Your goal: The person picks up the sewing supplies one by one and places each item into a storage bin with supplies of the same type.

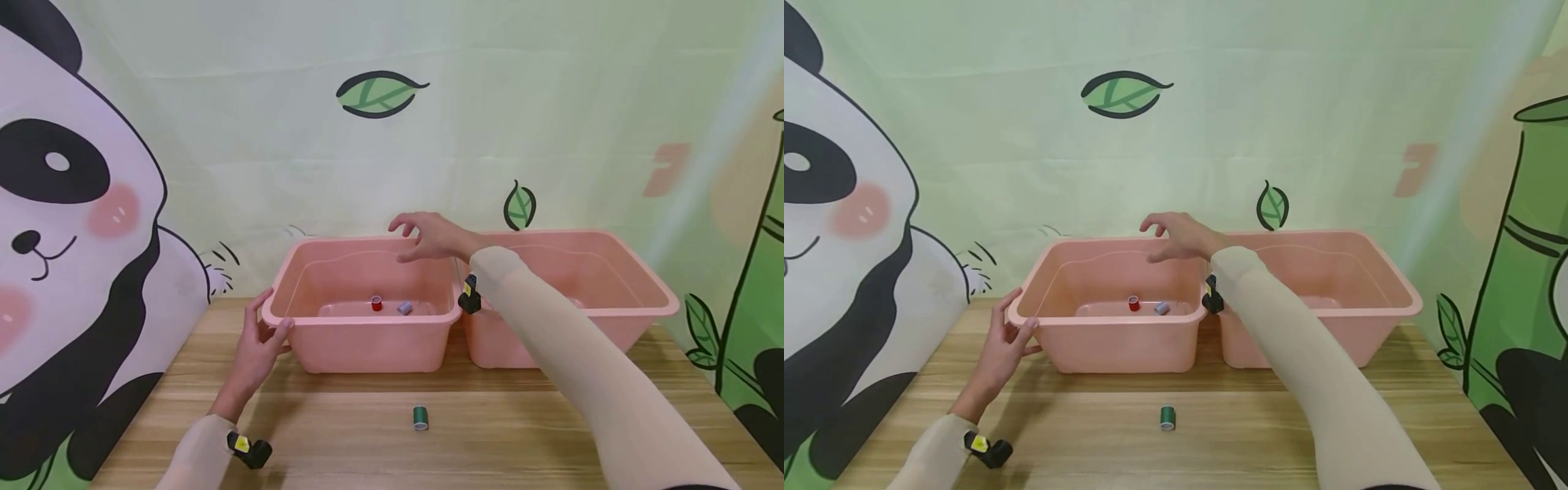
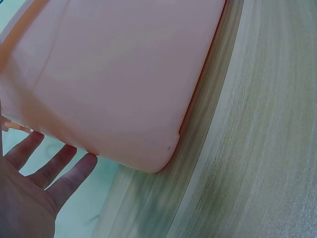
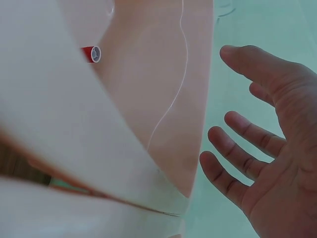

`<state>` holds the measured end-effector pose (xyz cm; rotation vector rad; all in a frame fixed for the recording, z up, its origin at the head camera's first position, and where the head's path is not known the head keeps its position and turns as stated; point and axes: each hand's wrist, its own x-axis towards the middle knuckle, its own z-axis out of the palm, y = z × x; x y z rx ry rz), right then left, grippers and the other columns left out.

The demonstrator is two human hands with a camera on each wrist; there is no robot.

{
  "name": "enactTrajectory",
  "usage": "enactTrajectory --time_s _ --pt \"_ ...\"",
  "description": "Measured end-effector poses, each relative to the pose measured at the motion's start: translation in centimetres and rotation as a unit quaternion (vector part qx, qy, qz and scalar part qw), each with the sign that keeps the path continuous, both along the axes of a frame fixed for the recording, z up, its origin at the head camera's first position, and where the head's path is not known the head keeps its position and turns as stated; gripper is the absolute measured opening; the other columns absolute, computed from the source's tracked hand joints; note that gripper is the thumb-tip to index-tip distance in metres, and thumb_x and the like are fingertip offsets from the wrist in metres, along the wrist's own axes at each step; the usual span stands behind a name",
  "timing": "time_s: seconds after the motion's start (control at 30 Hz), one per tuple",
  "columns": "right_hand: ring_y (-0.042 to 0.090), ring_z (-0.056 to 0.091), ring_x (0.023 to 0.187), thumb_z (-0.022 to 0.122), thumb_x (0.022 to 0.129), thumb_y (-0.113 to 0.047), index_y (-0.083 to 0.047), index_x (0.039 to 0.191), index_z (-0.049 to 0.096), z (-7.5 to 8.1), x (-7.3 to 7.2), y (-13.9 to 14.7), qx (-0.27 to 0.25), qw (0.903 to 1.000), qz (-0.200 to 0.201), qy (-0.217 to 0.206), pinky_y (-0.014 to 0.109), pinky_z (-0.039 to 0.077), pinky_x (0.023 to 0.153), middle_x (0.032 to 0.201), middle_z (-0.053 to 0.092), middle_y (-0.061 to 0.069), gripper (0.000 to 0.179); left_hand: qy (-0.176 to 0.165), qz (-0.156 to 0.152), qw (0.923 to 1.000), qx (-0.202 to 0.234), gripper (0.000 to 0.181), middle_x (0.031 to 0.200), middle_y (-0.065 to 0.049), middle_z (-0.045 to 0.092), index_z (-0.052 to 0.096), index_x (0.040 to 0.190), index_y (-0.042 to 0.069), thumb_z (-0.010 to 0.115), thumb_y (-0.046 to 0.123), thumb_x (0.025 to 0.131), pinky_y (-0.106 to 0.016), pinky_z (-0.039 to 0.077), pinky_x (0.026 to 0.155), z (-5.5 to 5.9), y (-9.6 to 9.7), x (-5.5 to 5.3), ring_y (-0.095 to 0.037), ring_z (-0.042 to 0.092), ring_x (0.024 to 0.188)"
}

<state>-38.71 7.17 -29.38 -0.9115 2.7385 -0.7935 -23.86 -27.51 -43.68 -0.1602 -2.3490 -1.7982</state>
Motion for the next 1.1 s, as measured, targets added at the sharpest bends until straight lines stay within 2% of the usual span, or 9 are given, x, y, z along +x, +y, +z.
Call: enactTrajectory --time_s 0.33,0.53,0.83,1.1 --pt "0.031 0.062 0.111 0.081 0.089 -0.027 -0.018 0.146 0.052 0.2 0.3 0.1 -0.003 1.0 -0.002 -0.003 0.039 0.061 0.089 0.136 0.057 0.017 0.064 -0.003 -0.001 1.0 0.006 0.074 0.167 -0.01 0.025 0.015 0.161 0.038 0.062 0.036 0.104 -0.05 0.06 0.09 0.1 0.1 0.0 -0.042 0.048 0.138" --pt "0.03 0.061 0.113 0.083 0.087 -0.032 -0.02 0.147 0.051 0.4 0.7 0.4 -0.015 0.9999 0.002 -0.002 0.035 0.062 0.084 0.138 0.056 0.016 0.069 -0.002 -0.001 1.0 0.003 0.073 0.167 -0.01 0.025 0.015 0.161 0.038 0.061 0.034 0.104 -0.049 0.06 0.089 0.0 0.0 0.0 -0.042 0.048 0.138" --pt "0.032 0.061 0.114 0.083 0.086 -0.037 -0.027 0.145 0.051 1.4 2.3 0.7 -0.031 0.9991 0.027 0.014 0.031 0.062 0.08 0.135 0.057 0.007 0.068 0.02 -0.003 0.9998 0.005 0.07 0.165 -0.015 0.029 0.016 0.161 0.033 0.059 0.031 0.106 -0.04 0.063 0.083 -0.3 -0.1 -0.2 -0.042 0.05 0.133" --pt "0.025 0.06 0.114 0.081 0.088 -0.037 -0.027 0.145 0.053 2.1 3.9 1.3 -0.043 0.9975 0.052 0.023 0.036 0.061 0.083 0.133 0.058 0.005 0.065 0.018 -0.008 0.9997 0.01 0.072 0.166 -0.014 0.026 0.015 0.162 0.033 0.06 0.031 0.106 -0.042 0.062 0.084 -0.2 0.0 -0.1 -0.044 0.049 0.135"
